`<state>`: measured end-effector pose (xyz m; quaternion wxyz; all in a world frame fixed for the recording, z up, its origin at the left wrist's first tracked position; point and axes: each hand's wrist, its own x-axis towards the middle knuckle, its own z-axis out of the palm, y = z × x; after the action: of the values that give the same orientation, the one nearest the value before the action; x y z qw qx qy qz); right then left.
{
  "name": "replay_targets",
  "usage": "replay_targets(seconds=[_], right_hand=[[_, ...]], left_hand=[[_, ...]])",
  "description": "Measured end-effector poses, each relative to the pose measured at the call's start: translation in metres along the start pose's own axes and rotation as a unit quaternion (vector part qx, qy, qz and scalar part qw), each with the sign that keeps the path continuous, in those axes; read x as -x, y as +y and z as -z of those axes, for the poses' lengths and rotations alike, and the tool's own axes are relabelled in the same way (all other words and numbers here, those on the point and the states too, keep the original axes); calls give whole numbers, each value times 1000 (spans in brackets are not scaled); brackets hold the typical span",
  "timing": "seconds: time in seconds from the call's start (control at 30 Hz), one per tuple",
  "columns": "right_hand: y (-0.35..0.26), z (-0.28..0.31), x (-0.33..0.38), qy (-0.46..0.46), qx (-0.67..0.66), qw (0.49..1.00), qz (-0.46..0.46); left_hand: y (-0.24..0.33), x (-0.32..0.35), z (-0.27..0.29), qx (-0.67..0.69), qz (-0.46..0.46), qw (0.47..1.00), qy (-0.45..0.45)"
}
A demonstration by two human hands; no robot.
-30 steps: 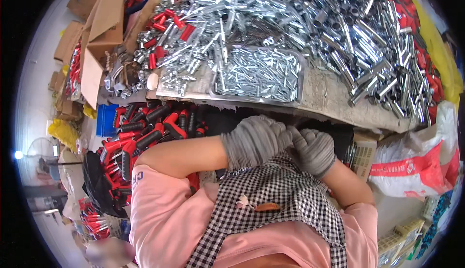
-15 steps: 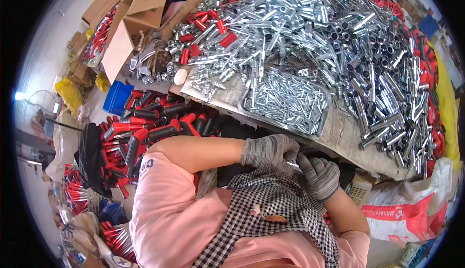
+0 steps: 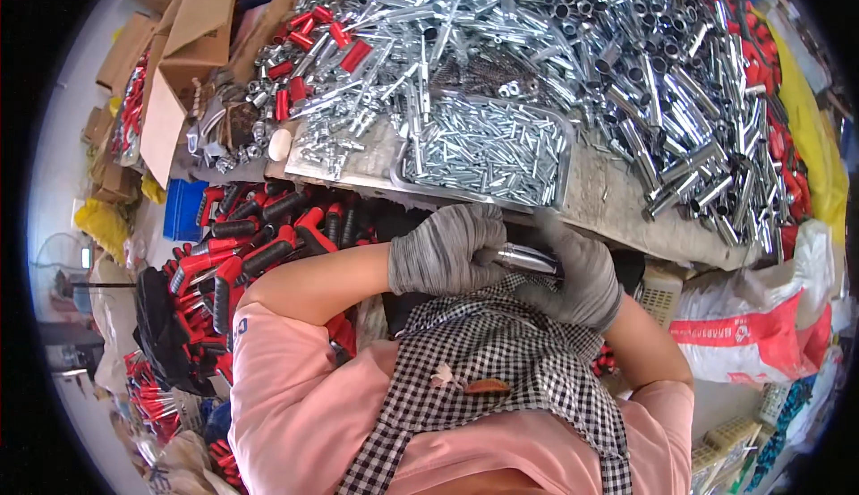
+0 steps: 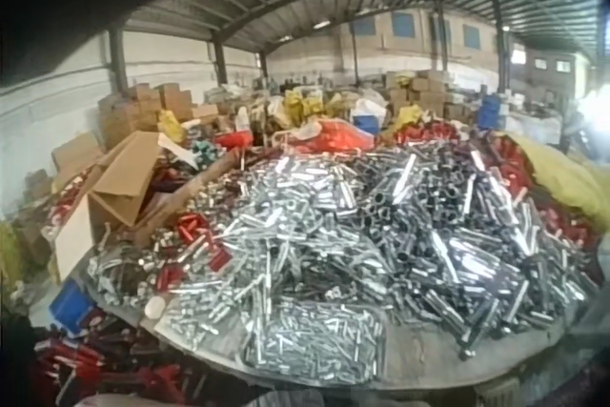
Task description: Assembling red plastic handles onto metallic cylindrical parts at a manual factory workstation.
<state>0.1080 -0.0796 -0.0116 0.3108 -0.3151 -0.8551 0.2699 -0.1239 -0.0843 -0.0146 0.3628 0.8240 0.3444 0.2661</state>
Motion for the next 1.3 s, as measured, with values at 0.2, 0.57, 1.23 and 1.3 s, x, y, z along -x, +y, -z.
replay_targets(seconds=[0.2,0.57,1.23,1.3], right_hand=[[-5,24,10,-132,-26,991,2],[-24,18,34,71,185,970,138],[-29,14,29,49,118,990,63],[-27,15,27,47,136,985,92]], left_hand=[[3,5,-13,-44,-192,978,70],[19,11,1,-205,-326,923,-18],[15,-8,-3,-69,-196,971,-119],[13,-10,-1,-131,-240,954,-121]])
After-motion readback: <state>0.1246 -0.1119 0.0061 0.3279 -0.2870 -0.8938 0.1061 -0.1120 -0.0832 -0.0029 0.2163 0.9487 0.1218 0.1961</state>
